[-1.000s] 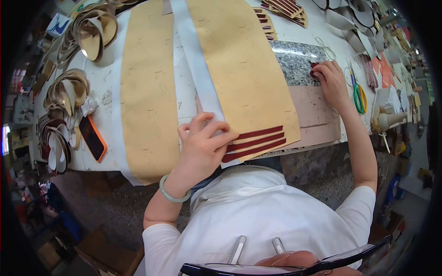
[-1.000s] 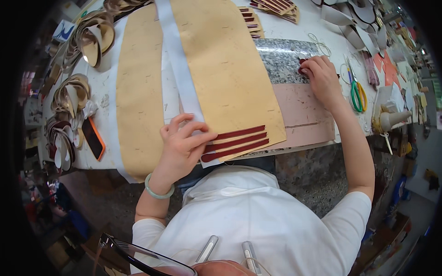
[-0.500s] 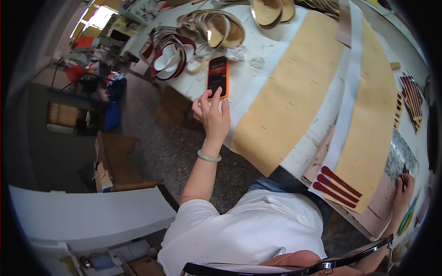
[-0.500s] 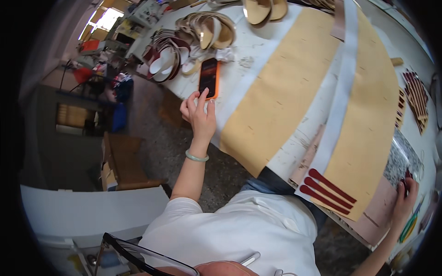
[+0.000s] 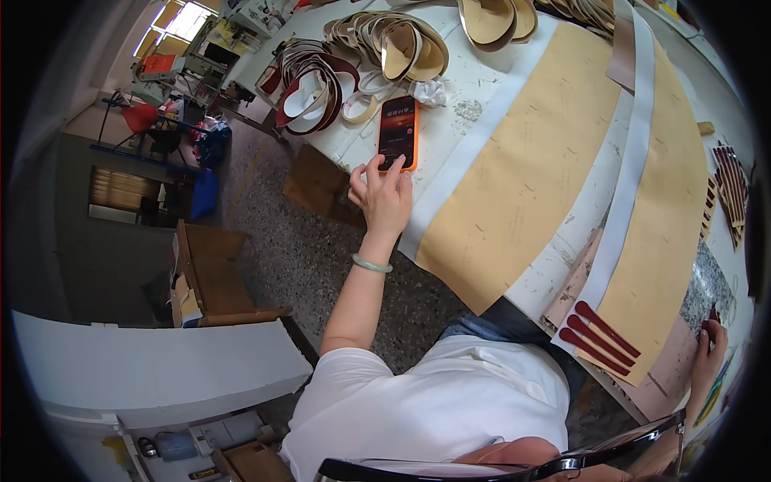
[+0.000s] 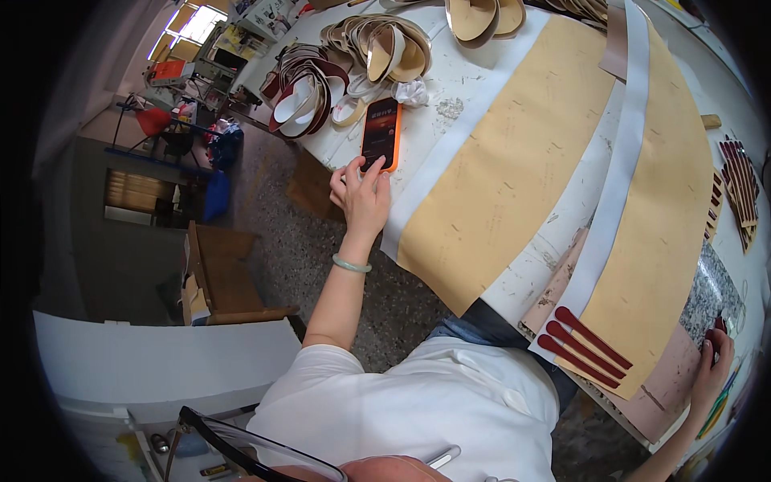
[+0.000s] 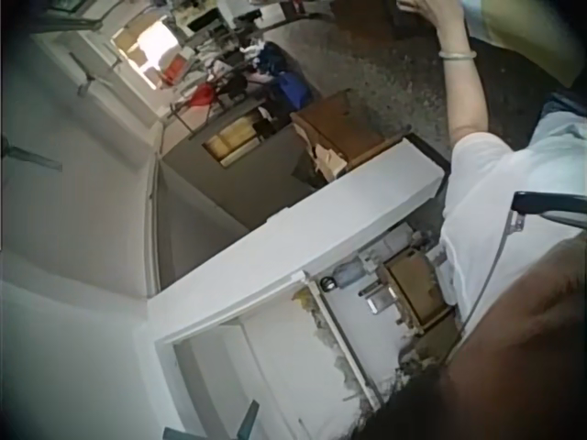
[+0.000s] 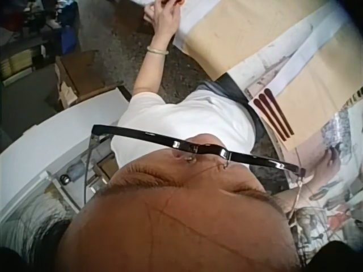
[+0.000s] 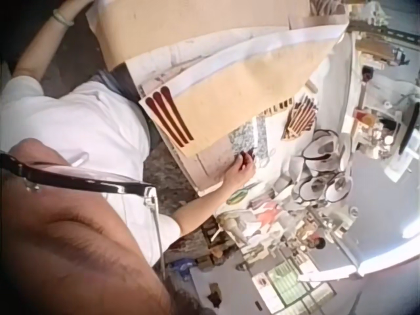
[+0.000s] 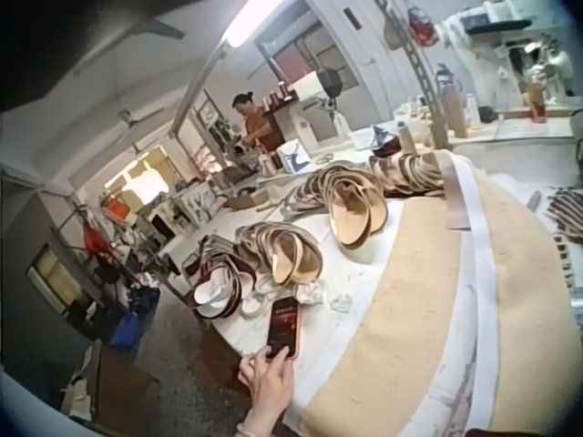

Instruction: The person trims backing paper from leather strips using scissors, sticks individual strips onto adhesive backing sheets by hand, cuts around the sheets with scissors, and stacks and binds the finished strap bundles with a rubber band.

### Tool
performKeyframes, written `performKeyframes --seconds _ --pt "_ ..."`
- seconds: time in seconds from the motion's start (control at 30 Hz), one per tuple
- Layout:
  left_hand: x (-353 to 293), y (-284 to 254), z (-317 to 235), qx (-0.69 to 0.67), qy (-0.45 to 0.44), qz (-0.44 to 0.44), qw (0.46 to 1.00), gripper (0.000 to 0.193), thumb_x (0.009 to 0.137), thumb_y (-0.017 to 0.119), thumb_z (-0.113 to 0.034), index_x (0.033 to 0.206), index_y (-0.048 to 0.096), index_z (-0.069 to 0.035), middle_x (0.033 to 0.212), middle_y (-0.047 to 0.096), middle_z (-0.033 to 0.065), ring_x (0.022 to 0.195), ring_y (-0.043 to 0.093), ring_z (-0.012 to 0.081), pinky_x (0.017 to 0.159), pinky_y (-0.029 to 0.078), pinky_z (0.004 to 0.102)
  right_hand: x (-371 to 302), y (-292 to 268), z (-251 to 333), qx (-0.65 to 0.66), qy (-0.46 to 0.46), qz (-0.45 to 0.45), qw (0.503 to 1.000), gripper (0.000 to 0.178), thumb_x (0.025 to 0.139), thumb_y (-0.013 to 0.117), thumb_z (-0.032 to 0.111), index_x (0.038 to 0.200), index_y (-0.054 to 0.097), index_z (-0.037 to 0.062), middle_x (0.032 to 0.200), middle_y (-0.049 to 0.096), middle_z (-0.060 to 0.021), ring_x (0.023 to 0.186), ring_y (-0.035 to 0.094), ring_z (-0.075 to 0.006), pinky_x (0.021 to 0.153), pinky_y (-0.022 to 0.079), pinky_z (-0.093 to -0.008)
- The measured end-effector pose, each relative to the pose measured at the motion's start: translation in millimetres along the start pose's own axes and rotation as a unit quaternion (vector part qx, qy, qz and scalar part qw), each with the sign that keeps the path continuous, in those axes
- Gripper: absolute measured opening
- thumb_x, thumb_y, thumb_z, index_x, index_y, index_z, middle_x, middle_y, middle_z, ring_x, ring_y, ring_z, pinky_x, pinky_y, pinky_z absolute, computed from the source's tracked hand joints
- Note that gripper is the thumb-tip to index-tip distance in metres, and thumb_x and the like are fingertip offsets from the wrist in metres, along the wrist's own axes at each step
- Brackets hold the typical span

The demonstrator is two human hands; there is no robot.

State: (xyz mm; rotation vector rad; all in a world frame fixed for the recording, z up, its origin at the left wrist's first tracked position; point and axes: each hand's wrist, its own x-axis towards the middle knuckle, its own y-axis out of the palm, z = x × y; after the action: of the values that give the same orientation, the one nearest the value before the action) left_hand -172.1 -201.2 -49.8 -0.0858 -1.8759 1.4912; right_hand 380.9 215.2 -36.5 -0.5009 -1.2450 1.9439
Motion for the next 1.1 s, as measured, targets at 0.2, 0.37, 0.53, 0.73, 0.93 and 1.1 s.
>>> performKeyframes --seconds 0.2,0.37,0.53,0.73,0.93,1.1 --pt "-2.3 -18.7 -17.5 -0.033 -0.026 -0.026 0.999 0.033 0.087 0.061 -0.024 0.119 0.065 -0.018 0.129 0.048 0.0102 0.124 0.029 0.0341 0.103 0.023 0.0507 -5.8 -1.1 2.7 0.003 0.054 -0.047 0.997 0.021 0.093 0.055 0.001 0.113 0.057 -0.0019 0.103 0.058 -0.009 0.097 0.056 -0.0184 0.09 0.043 -0.0299" --pt "-13.0 -54.6 -110.0 -0.479 -0.015 0.163 0.862 0.031 0.093 0.057 -0.013 0.121 0.059 0.0 0.112 0.058 0.0087 0.101 0.052 0.0178 0.091 0.042 0.0312 -34.8 -23.9 89.6 0.098 -0.031 -0.092 0.99 0.019 0.087 0.06 -0.005 0.106 0.063 -0.0042 0.104 0.059 -0.0103 0.093 0.056 -0.0185 0.085 0.045 -0.0288" --pt "-69.8 -97.8 -199.1 -0.709 -0.064 0.517 0.475 0.029 0.096 0.057 -0.007 0.124 0.058 0.001 0.102 0.062 0.0034 0.083 0.056 0.0049 0.07 0.047 0.0188 -23.1 9.4 242.0 0.104 -0.298 -0.069 0.946 0.032 0.068 0.069 -0.011 0.097 0.07 -0.0002 0.094 0.06 -0.0151 0.078 0.06 -0.0262 0.064 0.051 -0.0327" --pt "-64.6 -103.2 -234.0 -0.708 -0.03 0.61 0.355 0.027 0.094 0.061 -0.01 0.118 0.06 0.003 0.09 0.065 0.0021 0.07 0.055 0.0041 0.059 0.045 0.0187 -28.5 13.4 256.4 0.135 -0.309 -0.064 0.939 0.041 0.065 0.071 -0.009 0.104 0.066 0.0001 0.095 0.059 -0.0109 0.071 0.054 -0.0237 0.06 0.042 -0.0326" --pt "-62.9 -97.4 -246.9 -0.713 -0.077 0.596 0.361 0.022 0.095 0.059 -0.01 0.112 0.063 0.003 0.086 0.065 0.0024 0.065 0.055 0.0046 0.056 0.049 0.0212 -12.8 23.8 238.4 0.157 -0.341 -0.059 0.925 0.031 0.071 0.07 -0.002 0.101 0.066 0.0015 0.094 0.06 -0.0099 0.075 0.056 -0.0241 0.067 0.042 -0.0358" --pt "-66.8 -89.5 -253.7 -0.716 -0.071 0.561 0.41 0.018 0.095 0.058 -0.01 0.106 0.065 0.002 0.084 0.066 0.0027 0.065 0.055 0.0043 0.056 0.048 0.0207 -3.4 22.3 235.3 0.142 -0.328 -0.049 0.933 0.025 0.073 0.07 0.001 0.098 0.066 0.0026 0.091 0.062 -0.0083 0.079 0.058 -0.0235 0.071 0.043 -0.035"
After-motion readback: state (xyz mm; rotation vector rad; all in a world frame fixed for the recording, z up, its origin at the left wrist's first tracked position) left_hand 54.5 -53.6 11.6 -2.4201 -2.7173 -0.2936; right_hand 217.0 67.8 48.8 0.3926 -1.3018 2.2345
